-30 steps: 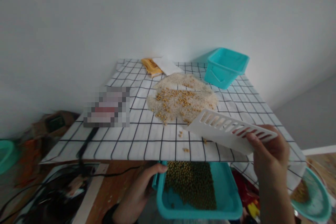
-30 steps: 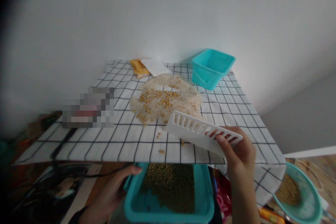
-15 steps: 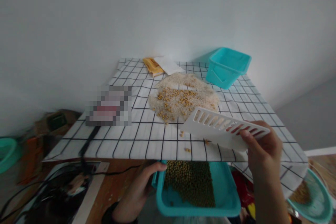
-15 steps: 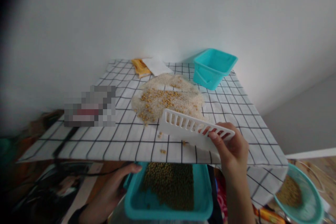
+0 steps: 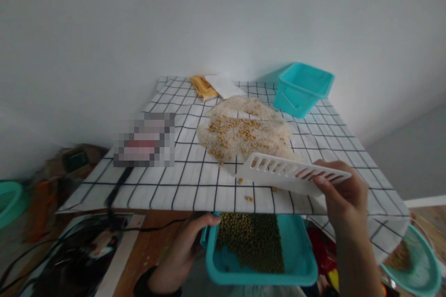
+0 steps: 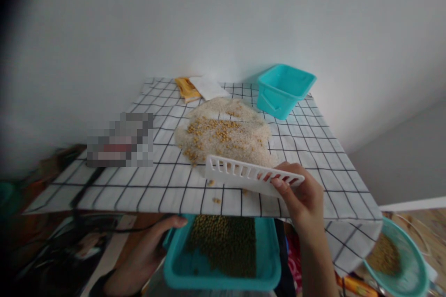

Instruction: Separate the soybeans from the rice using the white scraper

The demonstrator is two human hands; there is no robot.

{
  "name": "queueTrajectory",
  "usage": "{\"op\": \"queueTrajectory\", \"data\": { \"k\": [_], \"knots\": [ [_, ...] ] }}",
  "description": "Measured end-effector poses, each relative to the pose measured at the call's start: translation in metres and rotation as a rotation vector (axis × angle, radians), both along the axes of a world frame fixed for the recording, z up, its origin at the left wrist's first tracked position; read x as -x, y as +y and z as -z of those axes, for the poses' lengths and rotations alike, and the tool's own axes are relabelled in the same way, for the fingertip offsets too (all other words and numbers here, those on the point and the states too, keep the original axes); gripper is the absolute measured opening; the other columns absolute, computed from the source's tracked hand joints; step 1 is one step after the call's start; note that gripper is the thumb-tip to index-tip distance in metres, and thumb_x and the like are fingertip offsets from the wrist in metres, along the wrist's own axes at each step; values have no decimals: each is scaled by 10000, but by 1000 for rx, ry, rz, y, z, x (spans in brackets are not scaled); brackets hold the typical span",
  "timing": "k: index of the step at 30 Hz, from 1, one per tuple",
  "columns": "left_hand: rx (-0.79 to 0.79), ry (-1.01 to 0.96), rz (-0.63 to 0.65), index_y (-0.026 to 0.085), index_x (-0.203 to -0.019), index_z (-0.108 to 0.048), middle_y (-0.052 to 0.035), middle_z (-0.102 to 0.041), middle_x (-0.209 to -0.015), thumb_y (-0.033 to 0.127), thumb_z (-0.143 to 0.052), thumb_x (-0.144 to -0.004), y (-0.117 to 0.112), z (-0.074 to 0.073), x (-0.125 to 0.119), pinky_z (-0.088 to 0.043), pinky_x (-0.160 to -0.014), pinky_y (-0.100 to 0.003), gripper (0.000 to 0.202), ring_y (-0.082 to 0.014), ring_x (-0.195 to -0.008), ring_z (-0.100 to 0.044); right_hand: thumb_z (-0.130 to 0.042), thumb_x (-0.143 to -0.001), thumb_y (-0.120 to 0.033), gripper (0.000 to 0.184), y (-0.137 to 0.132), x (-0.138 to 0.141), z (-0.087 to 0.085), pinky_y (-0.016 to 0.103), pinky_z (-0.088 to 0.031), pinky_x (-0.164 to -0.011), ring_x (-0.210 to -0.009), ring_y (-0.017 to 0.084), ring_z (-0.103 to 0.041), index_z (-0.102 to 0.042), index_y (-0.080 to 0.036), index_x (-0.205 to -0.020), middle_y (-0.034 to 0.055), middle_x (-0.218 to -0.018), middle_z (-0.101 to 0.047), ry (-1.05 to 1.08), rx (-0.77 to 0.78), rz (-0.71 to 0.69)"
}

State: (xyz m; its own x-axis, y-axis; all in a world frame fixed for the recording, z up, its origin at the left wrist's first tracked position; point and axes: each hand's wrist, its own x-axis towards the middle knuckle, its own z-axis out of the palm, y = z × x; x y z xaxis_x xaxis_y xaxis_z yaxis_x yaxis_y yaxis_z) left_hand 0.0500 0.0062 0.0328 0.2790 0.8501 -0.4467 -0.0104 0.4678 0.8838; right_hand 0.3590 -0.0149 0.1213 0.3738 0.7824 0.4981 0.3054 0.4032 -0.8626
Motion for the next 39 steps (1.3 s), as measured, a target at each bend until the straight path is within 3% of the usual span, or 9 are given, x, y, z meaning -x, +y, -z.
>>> {"op": "queueTrajectory", "data": {
  "k": [4, 12, 15, 21, 24, 29, 33, 37, 39],
  "knots": [
    [56, -22, -34, 286, -799, -799, -43, -779, -830, 416, -788, -706, 1, 5, 6, -567, -766, -379, 160, -260, -788, -674, -706, -873, -215, 36, -6, 2, -3, 301, -444, -649, -702, 158, -605, -715, -232, -843, 4, -729, -669, -6, -6, -132],
    [199, -49, -111, 253, -681, -743, -20, -711, -714, 375, -745, -706, 5, -16, -7, -530, -696, -338, 124, -233, -718, -635, -665, -890, -188, 84, -16, 3, -4, 306, -413, -554, -603, 163, -590, -729, -219, -846, 17, -671, -661, 53, -37, -268],
    [222, -62, -89, 252, -701, -748, -24, -721, -727, 396, -750, -712, 4, -15, -6, -541, -709, -353, 145, -243, -736, -650, -724, -841, -219, 14, -17, -4, 0, 298, -409, -544, -587, 160, -593, -729, -213, -830, 9, -675, -666, 111, -62, -107],
    [258, -96, -71, 249, -711, -754, -25, -727, -730, 361, -741, -725, 2, -15, -8, -548, -723, -371, 114, -240, -730, -660, -822, -722, -241, 164, -13, -13, -3, 303, -488, -690, -668, 161, -649, -669, -194, -753, -13, -717, -694, 277, -90, 369],
    [287, -123, -95, 246, -698, -755, -17, -709, -705, 333, -750, -696, 4, -18, -12, -532, -698, -358, 87, -226, -696, -632, -813, -729, -246, 169, -11, -14, -5, 331, -509, -761, -707, 173, -668, -652, -200, -750, -12, -737, -701, 290, -76, 414],
    [250, -103, -115, 254, -671, -746, -15, -705, -709, 333, -766, -686, 3, -19, -13, -500, -654, -326, 83, -214, -685, -595, -839, -699, -349, 254, -3, -14, 4, 300, -468, -616, -622, 166, -615, -648, -201, -777, -7, -699, -670, 198, -38, 455],
    [153, -74, -43, 259, -760, -764, -25, -733, -800, 376, -755, -731, -2, -15, -3, -537, -737, -375, 120, -237, -758, -639, -808, -761, -361, 228, 7, -4, 7, 280, -431, -600, -627, 148, -581, -659, -198, -815, -4, -711, -659, 137, 7, 369],
    [19, -20, -34, 304, -856, -791, -30, -782, -1029, 237, -890, -549, -5, -7, 6, -527, -903, -385, 329, -275, -957, -667, -790, -794, -343, 176, 12, 7, 2, 277, -418, -590, -636, 146, -581, -681, -205, -810, 2, -722, -661, 93, 20, 270],
    [55, -23, -39, 282, -839, -790, -25, -783, -914, 288, -837, -634, -3, -6, 5, -545, -834, -390, 210, -258, -857, -676, -789, -795, -340, 172, 11, 8, 1, 290, -430, -596, -627, 151, -583, -682, -210, -829, 8, -742, -677, 90, 18, 236]
  ]
}}
